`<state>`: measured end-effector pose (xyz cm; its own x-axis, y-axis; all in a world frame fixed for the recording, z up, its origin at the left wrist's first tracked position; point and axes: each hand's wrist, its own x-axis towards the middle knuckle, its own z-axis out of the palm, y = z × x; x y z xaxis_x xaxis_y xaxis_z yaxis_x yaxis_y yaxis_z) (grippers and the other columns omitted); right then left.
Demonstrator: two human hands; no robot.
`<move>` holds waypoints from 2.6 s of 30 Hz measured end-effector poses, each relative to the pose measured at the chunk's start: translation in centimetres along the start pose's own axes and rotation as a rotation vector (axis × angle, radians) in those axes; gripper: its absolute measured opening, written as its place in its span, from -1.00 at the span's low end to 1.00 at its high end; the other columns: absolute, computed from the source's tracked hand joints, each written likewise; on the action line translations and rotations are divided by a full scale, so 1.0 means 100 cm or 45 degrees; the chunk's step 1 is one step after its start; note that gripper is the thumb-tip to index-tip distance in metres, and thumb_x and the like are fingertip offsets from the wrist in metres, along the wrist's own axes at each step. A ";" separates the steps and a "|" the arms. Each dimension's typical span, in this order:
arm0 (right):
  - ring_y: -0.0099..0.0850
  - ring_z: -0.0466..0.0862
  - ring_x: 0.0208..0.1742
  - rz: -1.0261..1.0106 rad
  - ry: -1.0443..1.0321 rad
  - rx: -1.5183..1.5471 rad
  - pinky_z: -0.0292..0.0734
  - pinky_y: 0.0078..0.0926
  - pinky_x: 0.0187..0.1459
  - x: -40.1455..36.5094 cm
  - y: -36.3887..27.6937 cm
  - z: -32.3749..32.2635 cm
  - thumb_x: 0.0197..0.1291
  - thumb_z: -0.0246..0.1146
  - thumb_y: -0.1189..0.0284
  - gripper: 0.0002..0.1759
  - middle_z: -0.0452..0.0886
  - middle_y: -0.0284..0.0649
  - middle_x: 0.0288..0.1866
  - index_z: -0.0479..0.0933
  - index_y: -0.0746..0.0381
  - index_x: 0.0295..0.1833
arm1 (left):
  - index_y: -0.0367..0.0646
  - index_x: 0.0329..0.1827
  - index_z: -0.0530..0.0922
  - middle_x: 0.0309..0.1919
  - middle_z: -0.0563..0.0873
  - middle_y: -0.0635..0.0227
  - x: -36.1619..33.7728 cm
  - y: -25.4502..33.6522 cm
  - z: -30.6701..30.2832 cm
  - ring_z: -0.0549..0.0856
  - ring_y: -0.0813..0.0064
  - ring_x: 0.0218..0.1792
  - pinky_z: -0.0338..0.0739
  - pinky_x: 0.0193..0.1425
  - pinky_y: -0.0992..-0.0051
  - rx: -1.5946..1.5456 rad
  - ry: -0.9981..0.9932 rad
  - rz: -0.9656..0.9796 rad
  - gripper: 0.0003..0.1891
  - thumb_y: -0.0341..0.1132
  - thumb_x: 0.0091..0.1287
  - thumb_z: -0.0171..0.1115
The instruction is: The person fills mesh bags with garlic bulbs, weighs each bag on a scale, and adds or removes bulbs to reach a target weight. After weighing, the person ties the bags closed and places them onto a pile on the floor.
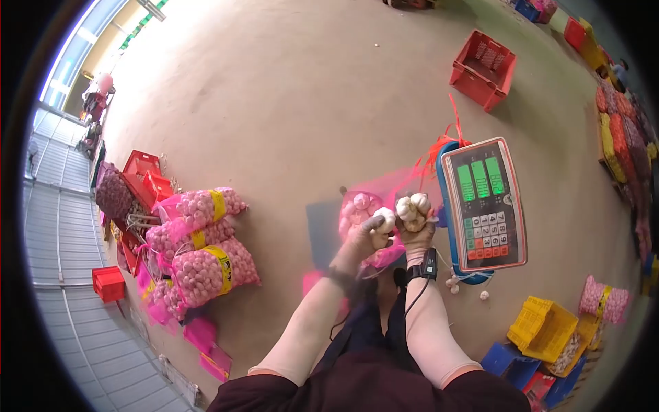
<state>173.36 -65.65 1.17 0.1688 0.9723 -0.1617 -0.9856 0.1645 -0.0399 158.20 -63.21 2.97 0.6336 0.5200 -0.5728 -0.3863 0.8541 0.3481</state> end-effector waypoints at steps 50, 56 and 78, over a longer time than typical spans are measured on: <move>-0.21 0.63 -0.22 1.074 0.418 -0.782 0.56 -0.31 -0.18 -0.199 -0.069 -0.030 0.16 0.09 0.27 -0.60 0.60 -0.05 -0.12 0.46 0.37 -0.03 | -0.23 0.02 0.44 -0.13 0.54 0.36 -0.184 0.004 -0.015 0.53 0.42 -0.26 0.42 -0.26 0.53 0.188 0.801 0.455 -0.51 0.04 0.29 0.06; -0.27 0.63 -0.22 0.891 1.231 -2.538 0.55 -0.34 -0.21 -0.339 -0.173 -0.123 0.12 0.08 0.27 -0.69 0.60 -0.12 -0.27 0.55 0.23 -0.13 | -0.08 0.04 0.45 -0.11 0.50 0.41 -0.168 -0.020 -0.033 0.52 0.42 -0.24 0.38 -0.28 0.52 0.238 0.957 0.628 -0.61 -0.02 0.29 0.07; -0.22 0.60 -0.09 1.293 1.411 -2.280 0.45 -0.39 -0.08 -0.466 -0.399 -0.201 0.06 0.14 0.23 -0.65 0.62 -0.10 -0.14 0.59 0.13 -0.07 | -0.11 -0.24 0.47 -0.49 0.51 0.43 -0.036 -0.280 0.056 0.55 0.59 -0.47 0.41 -0.52 0.65 0.843 0.427 0.157 -0.87 -0.25 0.29 0.09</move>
<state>205.07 -120.84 -9.53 0.3598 0.0914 -0.9285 0.1546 -0.9873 -0.0372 170.53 -89.05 -0.54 0.3330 0.6741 -0.6593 0.1095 0.6668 0.7371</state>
